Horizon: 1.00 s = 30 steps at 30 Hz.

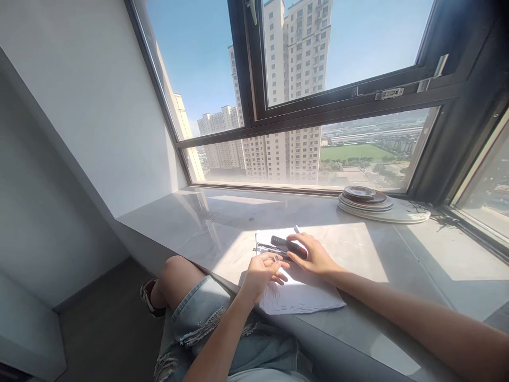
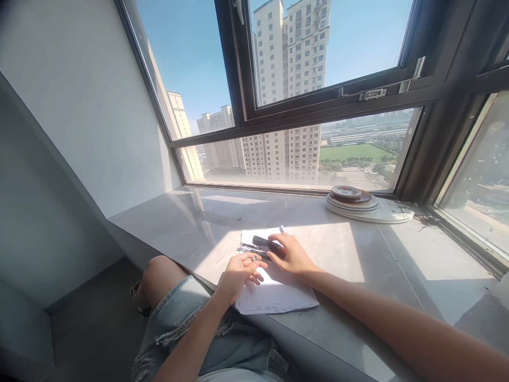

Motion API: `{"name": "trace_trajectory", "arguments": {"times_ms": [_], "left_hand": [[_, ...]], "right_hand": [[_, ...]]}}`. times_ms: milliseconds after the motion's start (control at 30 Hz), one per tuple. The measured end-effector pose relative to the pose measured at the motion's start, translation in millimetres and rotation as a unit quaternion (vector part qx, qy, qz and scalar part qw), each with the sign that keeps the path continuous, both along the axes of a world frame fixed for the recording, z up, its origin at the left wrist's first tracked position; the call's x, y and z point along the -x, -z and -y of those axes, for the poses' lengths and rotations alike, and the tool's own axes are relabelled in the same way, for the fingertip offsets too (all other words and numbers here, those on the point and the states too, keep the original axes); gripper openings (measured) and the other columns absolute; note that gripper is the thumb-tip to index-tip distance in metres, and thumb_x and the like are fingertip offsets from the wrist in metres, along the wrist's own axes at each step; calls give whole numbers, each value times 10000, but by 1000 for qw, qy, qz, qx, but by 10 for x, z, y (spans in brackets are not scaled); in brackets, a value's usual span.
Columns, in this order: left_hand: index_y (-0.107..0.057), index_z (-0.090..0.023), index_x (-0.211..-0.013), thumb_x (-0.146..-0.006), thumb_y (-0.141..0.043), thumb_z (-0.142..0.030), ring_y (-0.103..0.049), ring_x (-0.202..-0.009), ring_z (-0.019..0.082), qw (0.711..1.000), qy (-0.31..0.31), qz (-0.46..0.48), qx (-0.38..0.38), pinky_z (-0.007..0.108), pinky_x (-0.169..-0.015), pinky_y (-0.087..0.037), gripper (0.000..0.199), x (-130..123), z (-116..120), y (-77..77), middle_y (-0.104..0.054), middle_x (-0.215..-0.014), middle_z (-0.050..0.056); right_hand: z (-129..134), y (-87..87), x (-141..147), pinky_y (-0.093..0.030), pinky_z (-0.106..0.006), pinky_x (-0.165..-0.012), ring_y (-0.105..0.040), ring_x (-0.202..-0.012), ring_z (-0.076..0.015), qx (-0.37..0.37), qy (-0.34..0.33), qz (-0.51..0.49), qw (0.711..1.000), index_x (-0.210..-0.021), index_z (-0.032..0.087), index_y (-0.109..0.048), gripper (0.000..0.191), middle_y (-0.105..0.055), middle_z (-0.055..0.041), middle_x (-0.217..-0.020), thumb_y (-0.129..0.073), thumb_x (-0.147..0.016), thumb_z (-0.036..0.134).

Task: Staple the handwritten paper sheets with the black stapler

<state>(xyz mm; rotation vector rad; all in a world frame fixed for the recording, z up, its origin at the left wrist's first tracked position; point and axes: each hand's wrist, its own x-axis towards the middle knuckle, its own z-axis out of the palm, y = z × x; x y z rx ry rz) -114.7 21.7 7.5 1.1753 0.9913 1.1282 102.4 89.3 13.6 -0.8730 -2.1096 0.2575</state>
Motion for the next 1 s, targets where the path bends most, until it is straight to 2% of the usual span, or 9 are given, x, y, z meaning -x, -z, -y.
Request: {"name": "trace_trajectory", "arguments": {"times_ms": [100, 200, 267, 333, 433, 567, 1000], "left_hand": [[-701, -132, -986, -840, -790, -524, -632, -501, 122, 999, 14, -33, -9, 240, -475, -466, 427, -11, 16, -23, -792, -964, 135], [-696, -148, -867, -880, -747, -542, -466, -379, 77, 997, 18, -62, -35, 216, -418, -343, 398, -16, 37, -56, -695, -654, 28], [-677, -159, -790, -870, -758, -565, -378, -356, 68, 996, 19, -74, -46, 210, -409, -265, 422, -14, 47, -75, -548, -489, -35], [-659, -166, -746, -838, -788, -611, -342, -365, 67, 995, 24, -85, -46, 215, -412, -230, 472, -11, 54, -89, -464, -447, -61], [-623, -173, -705, -796, -823, -663, -334, -409, 64, 995, 38, -85, -42, 218, -436, -229, 537, -10, 59, -99, -438, -485, -67], [-594, -167, -706, -752, -865, -676, -328, -470, 55, 997, 52, -48, -42, 217, -470, -223, 578, -15, 61, -97, -451, -564, -62], [-688, -151, -876, -729, -895, -637, -365, -452, 49, 998, 54, -40, -15, 205, -445, -250, 548, -16, 39, -54, -558, -634, -41]], "right_hand": [[51, 12, -18, -569, -475, -920, -673, -1082, -292, -101, -23, -20, 994, -1326, 233, -632, 335, -729, -139, -1230, -608, -1000, 303], [136, -37, -28, -536, -505, -1006, -643, -1206, -308, -177, -106, 14, 978, -1415, 232, -580, 407, -702, -159, -1330, -607, -1014, 299], [197, -93, -20, -528, -483, -1012, -646, -1200, -292, -189, -182, 60, 963, -1408, 228, -589, 391, -700, -158, -1339, -603, -1024, 296], [244, -138, -2, -530, -447, -1001, -654, -1165, -265, -179, -226, 97, 953, -1362, 223, -622, 330, -707, -149, -1328, -594, -1036, 268], [262, -144, 20, -538, -411, -972, -660, -1105, -234, -171, -224, 109, 953, -1302, 225, -656, 269, -724, -133, -1297, -565, -1050, 202], [212, -66, 19, -547, -394, -938, -667, -1067, -220, -183, -212, 88, 956, -1285, 230, -663, 258, -739, -120, -1243, -576, -1048, 179], [199, -34, -13, -535, -399, -897, -661, -951, -215, -184, -201, 73, 959, -1168, 243, -676, 161, -728, -92, -1091, -599, -1031, 205]]}}
